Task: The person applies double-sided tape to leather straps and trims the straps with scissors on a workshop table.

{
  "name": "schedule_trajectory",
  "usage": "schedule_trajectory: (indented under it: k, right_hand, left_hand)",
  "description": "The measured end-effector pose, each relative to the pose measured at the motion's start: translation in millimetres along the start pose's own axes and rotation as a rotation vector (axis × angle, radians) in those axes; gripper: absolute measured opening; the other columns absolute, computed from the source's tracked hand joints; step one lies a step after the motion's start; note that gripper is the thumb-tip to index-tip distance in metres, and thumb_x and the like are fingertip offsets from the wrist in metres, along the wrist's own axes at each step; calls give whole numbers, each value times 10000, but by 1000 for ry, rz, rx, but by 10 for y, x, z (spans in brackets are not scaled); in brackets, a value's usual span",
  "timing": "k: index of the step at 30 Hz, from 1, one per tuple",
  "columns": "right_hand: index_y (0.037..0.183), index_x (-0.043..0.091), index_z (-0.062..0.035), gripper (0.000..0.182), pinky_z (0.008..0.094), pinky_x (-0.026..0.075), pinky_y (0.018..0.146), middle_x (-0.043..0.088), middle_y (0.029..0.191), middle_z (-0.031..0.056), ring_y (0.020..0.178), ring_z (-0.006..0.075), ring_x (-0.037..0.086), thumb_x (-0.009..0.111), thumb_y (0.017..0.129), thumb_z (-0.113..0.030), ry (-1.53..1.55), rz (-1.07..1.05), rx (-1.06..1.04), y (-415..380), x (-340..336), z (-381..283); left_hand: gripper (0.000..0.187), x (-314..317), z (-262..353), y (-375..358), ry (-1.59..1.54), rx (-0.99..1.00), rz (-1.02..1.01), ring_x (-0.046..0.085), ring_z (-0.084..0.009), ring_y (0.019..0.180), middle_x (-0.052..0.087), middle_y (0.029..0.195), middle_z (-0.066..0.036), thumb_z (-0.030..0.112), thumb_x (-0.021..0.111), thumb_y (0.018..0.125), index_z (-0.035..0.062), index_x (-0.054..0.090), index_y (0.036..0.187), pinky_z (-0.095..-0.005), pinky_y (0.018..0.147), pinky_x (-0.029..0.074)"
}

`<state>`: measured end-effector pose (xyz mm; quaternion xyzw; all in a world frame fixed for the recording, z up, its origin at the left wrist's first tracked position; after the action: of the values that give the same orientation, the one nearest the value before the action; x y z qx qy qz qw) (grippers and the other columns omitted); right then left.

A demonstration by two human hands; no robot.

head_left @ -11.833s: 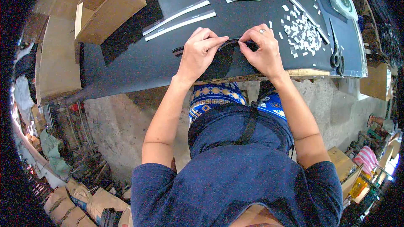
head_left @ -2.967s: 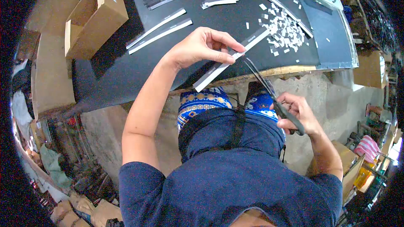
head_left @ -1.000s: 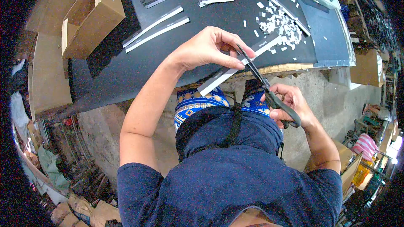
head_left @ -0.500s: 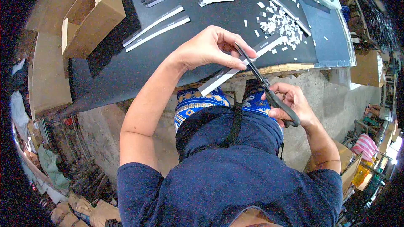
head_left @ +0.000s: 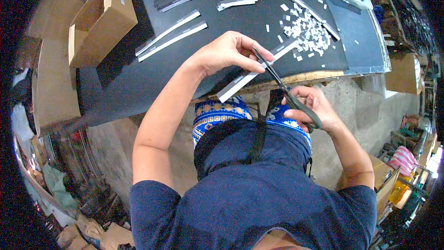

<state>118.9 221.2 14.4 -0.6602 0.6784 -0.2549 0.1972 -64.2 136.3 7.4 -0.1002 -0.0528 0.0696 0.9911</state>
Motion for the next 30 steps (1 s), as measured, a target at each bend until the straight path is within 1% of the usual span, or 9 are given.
schedule_trajectory:
  k: [2, 9, 12, 15, 17, 21, 23, 25, 30]
  right_hand:
    - [963, 605, -31, 287, 215, 373, 352, 596, 631, -2, 398, 66, 501, 775, 780, -172, 32, 4, 13, 120, -4, 75]
    - [928, 615, -39, 257, 217, 376, 360, 578, 633, -3, 421, 72, 516, 760, 798, -206, 98, -26, 42, 278, 39, 105]
    - [929, 616, -43, 258, 217, 373, 361, 571, 616, -5, 419, 74, 516, 758, 801, -216, 127, -32, 52, 310, 46, 160]
    - [949, 610, -18, 265, 214, 364, 353, 558, 583, 12, 395, 80, 503, 746, 801, -192, 114, 2, 37, 336, 50, 202]
    - [969, 604, 8, 274, 211, 360, 345, 547, 556, 28, 373, 84, 490, 733, 802, -166, 110, 24, 15, 335, 77, 184]
    - [969, 600, 14, 273, 204, 371, 367, 558, 597, 16, 404, 79, 507, 736, 803, -155, 132, 44, -28, 344, 122, 181]
    - [969, 599, 15, 269, 203, 373, 371, 563, 614, 14, 410, 77, 510, 736, 805, -149, 124, 39, -50, 370, 143, 201]
    - [956, 620, -38, 279, 220, 348, 348, 591, 598, 8, 399, 77, 510, 761, 805, -225, 139, 50, -36, 383, 158, 231]
    - [959, 610, -15, 263, 211, 360, 352, 577, 605, 8, 405, 73, 509, 750, 807, -178, 145, 68, -41, 381, 177, 223]
  left_hand:
    - [315, -71, -189, 42, -66, -121, -5, 592, -70, 734, 695, 894, -23, 84, 774, 726, 38, 713, 1032, -217, 691, 473]
    - [370, -166, -276, 40, -90, -239, 27, 624, -80, 775, 694, 902, -29, 108, 780, 733, 70, 694, 1091, -210, 713, 498]
    - [506, -223, -255, 10, -151, -226, 90, 614, -81, 834, 670, 1047, -26, 143, 732, 794, 112, 579, 1275, -220, 708, 503]
    - [499, -313, -261, -143, -167, -261, 230, 619, -91, 843, 669, 1049, -30, 202, 725, 819, 109, 570, 1284, -226, 715, 505]
    - [463, -309, -282, -221, -126, -240, 280, 622, -95, 810, 680, 1023, -46, 251, 715, 840, 78, 585, 1249, -229, 718, 507]
    - [331, -313, -285, -354, -14, -241, 430, 660, -123, 769, 705, 912, -95, 281, 709, 849, 12, 668, 1039, -242, 692, 529]
    - [303, -162, -342, -349, -165, -346, 285, 689, -158, 749, 705, 866, -117, 276, 706, 851, -5, 682, 962, -254, 653, 551]
    - [296, -156, -374, -326, -158, -348, 282, 698, -183, 709, 703, 835, -134, 263, 701, 854, -21, 677, 936, -262, 622, 565]
    - [254, -159, -450, -275, -295, -382, 212, 699, -185, 712, 704, 840, -136, 217, 689, 860, -24, 675, 939, -259, 634, 576]
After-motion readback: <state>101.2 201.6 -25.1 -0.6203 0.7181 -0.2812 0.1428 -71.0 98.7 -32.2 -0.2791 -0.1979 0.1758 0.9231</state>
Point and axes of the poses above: each hand's wrist, its own y-axis towards the middle knuckle, its own x-axis out of the palm, z = x × y, the point moved 7 cm from there along y, towards the middle knuckle
